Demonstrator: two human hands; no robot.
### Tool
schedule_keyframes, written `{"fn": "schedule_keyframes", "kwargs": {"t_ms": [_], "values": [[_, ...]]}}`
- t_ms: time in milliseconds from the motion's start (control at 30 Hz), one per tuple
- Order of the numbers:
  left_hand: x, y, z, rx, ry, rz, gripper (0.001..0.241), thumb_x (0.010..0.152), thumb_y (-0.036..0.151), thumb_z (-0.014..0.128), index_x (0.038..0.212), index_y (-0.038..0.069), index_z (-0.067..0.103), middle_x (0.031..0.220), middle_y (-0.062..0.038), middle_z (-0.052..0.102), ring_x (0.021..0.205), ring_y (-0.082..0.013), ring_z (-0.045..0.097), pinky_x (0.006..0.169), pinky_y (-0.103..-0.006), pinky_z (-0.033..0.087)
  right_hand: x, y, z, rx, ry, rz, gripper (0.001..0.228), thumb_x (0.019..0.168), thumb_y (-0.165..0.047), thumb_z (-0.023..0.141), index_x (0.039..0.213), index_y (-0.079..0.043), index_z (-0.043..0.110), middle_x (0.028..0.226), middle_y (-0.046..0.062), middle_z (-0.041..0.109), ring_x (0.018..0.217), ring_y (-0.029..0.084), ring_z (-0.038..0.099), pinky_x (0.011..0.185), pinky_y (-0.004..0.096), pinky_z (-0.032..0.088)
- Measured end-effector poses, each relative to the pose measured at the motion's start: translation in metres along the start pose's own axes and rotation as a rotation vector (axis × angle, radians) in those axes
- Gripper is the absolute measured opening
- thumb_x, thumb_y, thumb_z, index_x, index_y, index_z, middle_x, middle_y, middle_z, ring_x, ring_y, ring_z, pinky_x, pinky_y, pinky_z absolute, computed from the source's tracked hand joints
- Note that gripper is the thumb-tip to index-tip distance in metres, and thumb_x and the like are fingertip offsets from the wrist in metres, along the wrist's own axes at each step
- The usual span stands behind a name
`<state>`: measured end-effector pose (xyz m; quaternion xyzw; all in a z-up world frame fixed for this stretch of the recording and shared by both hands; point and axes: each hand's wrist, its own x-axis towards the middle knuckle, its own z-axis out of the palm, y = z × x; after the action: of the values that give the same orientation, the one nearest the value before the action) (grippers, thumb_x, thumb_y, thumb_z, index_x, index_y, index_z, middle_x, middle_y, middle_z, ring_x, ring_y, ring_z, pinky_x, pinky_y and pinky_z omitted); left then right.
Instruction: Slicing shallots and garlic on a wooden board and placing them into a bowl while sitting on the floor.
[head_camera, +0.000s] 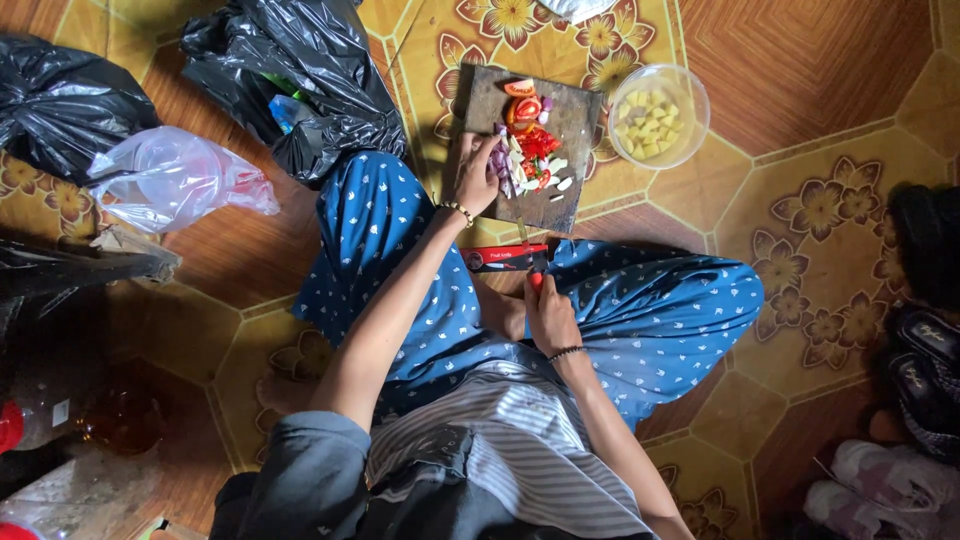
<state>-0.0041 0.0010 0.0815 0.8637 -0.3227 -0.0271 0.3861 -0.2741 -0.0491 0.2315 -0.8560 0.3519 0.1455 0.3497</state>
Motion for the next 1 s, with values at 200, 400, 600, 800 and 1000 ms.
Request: {"fn": "schedule_keyframes", "kwargs": {"t_ms": [200,400,600,800,1000], "values": [[0.002,0.014,-0.030,-0.006,0.002,-0.011,0.045,0.069,-0.001,0.069,0.108,0.018,0.059,0.112,-0.008,0.049,0.106,-0.0328,0.058,0.095,-0.0423,0.047,0.009,-0.011,0.002,0.046,-0.026,-0.004,0.032,0.105,-0.038,0.046,0.112,-0.008,0.055,0.083,0.026,0.072,0.080,0.047,0.073,0.064,0.056,0.061],[-0.006,0.015,-0.043,-0.088,-0.049,-0.145,0.050,0.070,-0.002,0.066,0.116,0.016,0.053,0.118,-0.010,0.049,0.113,-0.0353,0.058,0.101,-0.0455,0.046,0.005,-0.019,-0.011,0.055,-0.051,-0.007,0.033,0.105,-0.039,0.047,0.115,-0.008,0.055,0.088,0.028,0.072,0.084,0.048,0.073,0.068,0.057,0.061],[0.002,0.017,-0.036,-0.018,-0.086,-0.149,0.052,0.079,0.001,0.069,0.125,0.021,0.057,0.127,-0.010,0.048,0.115,-0.0357,0.059,0.102,-0.0455,0.046,0.003,-0.018,-0.011,0.022,-0.040,0.003,0.032,0.105,-0.036,0.048,0.116,-0.007,0.056,0.086,0.027,0.072,0.082,0.047,0.073,0.067,0.055,0.061],[-0.008,-0.014,-0.014,-0.083,-0.002,-0.197,0.037,0.073,-0.004,0.065,0.101,0.020,0.057,0.108,-0.007,0.052,0.103,-0.0351,0.061,0.095,-0.0425,0.048,0.004,-0.022,-0.007,0.049,-0.080,-0.023,0.032,0.105,-0.036,0.046,0.112,-0.006,0.056,0.084,0.028,0.072,0.082,0.047,0.073,0.067,0.056,0.061],[-0.005,0.018,-0.051,-0.080,-0.004,-0.175,0.047,0.075,-0.004,0.061,0.116,0.020,0.057,0.108,-0.010,0.060,0.105,-0.0347,0.063,0.096,-0.0429,0.048,-0.007,-0.024,-0.015,0.054,-0.079,-0.020,0.034,0.105,-0.038,0.047,0.114,-0.006,0.057,0.084,0.027,0.072,0.083,0.045,0.074,0.068,0.054,0.061]]}}
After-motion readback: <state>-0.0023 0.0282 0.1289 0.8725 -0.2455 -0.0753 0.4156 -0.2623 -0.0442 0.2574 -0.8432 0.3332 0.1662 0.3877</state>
